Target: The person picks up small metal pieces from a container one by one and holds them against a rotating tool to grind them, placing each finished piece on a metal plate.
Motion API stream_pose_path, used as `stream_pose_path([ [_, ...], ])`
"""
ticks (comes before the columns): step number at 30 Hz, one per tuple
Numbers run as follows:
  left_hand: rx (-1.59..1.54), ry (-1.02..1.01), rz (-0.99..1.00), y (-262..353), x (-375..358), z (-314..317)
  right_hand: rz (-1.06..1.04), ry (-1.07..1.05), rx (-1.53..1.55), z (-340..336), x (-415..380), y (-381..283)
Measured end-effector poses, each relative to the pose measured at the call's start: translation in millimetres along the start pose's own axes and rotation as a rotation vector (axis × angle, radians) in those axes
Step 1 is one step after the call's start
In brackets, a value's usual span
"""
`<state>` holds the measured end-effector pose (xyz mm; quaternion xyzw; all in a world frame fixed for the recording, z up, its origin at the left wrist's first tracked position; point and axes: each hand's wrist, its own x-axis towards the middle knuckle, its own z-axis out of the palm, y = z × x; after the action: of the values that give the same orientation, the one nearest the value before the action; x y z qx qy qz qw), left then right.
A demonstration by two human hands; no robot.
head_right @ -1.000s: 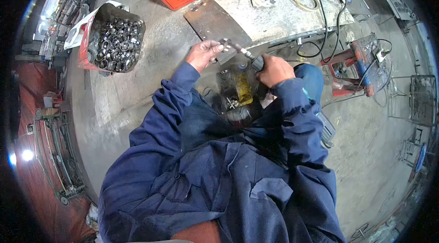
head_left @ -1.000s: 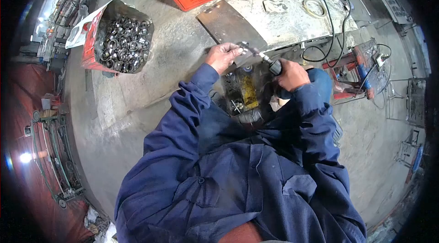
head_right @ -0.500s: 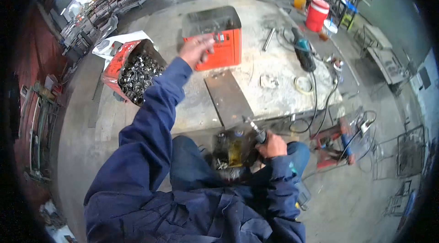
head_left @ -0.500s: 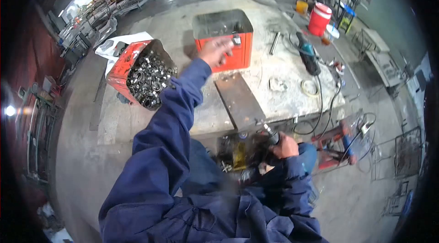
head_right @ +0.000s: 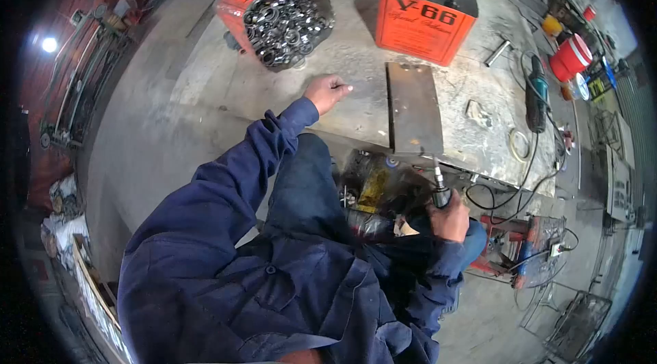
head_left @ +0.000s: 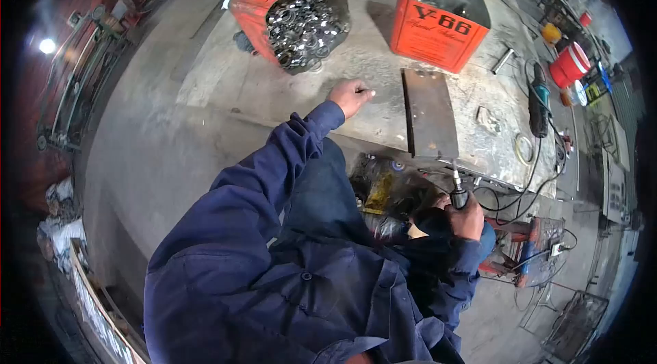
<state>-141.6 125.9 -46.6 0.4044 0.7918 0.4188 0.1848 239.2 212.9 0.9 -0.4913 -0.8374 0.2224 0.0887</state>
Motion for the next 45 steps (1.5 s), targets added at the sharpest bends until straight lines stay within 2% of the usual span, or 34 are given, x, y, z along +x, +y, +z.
stream_pose_path([
  [1, 0.001, 0.004, -0.009, -12, 1, -3, -0.005, 0.011, 0.011, -3, -1, -3],
  [4, 0.269, 0.296, 0.01, -36, 11, -31, 0.029, 0.006, -0.004, -11, -4, -14],
  [5, 0.269, 0.297, 0.014, -37, 20, -41, 0.029, 0.01, -0.003, -12, -5, -15],
  [7, 0.516, 0.388, -0.136, -31, 36, -58, 0.036, 0.012, -0.001, -12, -5, -14],
  [8, 0.516, 0.392, -0.133, -27, 42, -62, 0.033, 0.015, 0.001, -10, -5, -12],
  [10, 0.626, 0.391, -0.265, -14, 54, -70, 0.044, -0.028, -0.02, -8, -3, -8],
  [11, 0.626, 0.394, -0.262, -16, 61, -75, 0.043, -0.025, -0.019, -7, -4, -7],
  [13, 0.645, 0.553, -0.242, -29, 74, -85, 0.05, 0.001, -0.025, -7, -6, -7],
  [14, 0.718, 0.472, -0.27, -36, 77, -89, 0.056, 0.004, -0.024, -8, -6, -7],
  [17, 0.861, 0.383, -0.247, -37, 68, -100, 0.07, -0.019, -0.027, -10, -7, -6],
  [19, 0.836, 0.447, -0.221, -39, 64, -102, 0.063, -0.018, -0.015, -9, -5, -2],
  [21, 0.761, 0.45, 0.011, -39, 59, -100, 0.085, -0.041, -0.006, -8, -3, -2],
  [22, 0.647, 0.458, 0.063, -24, 55, -94, 0.098, -0.064, 0.0, -8, -4, 0],
  [23, 0.64, 0.41, 0.08, -8, 50, -81, 0.037, -0.025, -0.065, 0, -2, 9],
  [24, 0.464, 0.259, 0.171, 17, 33, -64, 0.098, -0.08, -0.073, -2, -2, 5],
  [25, 0.282, 0.113, 0.252, 39, 19, -44, 0.061, -0.033, -0.054, -2, -3, 4],
  [27, -0.062, -0.353, 0.111, 70, 2, -2, 0.089, -0.058, -0.009, -11, -2, -6],
  [29, -0.27, -0.618, 0.075, 96, -17, 39, 0.084, -0.042, 0.053, -10, 0, 1],
  [31, -0.316, -0.83, -0.146, 110, -20, 67, 0.14, -0.068, 0.06, -16, 0, -2],
  [33, -0.304, -0.889, -0.17, 107, -16, 88, 0.121, -0.053, 0.073, -10, 1, 8],
  [36, -0.219, -0.763, -0.22, 112, -16, 94, 0.098, -0.077, 0.057, -8, 2, 13],
  [41, -0.223, -0.757, -0.209, 112, -20, 96, 0.095, -0.204, 0.032, -4, 3, 3],
  [43, -0.153, -0.726, -0.119, 110, -19, 98, 0.095, -0.208, 0.034, 0, 7, 3],
  [45, -0.13, -0.74, -0.137, 115, -17, 93, 0.066, -0.191, 0.02, 2, 8, 2],
])
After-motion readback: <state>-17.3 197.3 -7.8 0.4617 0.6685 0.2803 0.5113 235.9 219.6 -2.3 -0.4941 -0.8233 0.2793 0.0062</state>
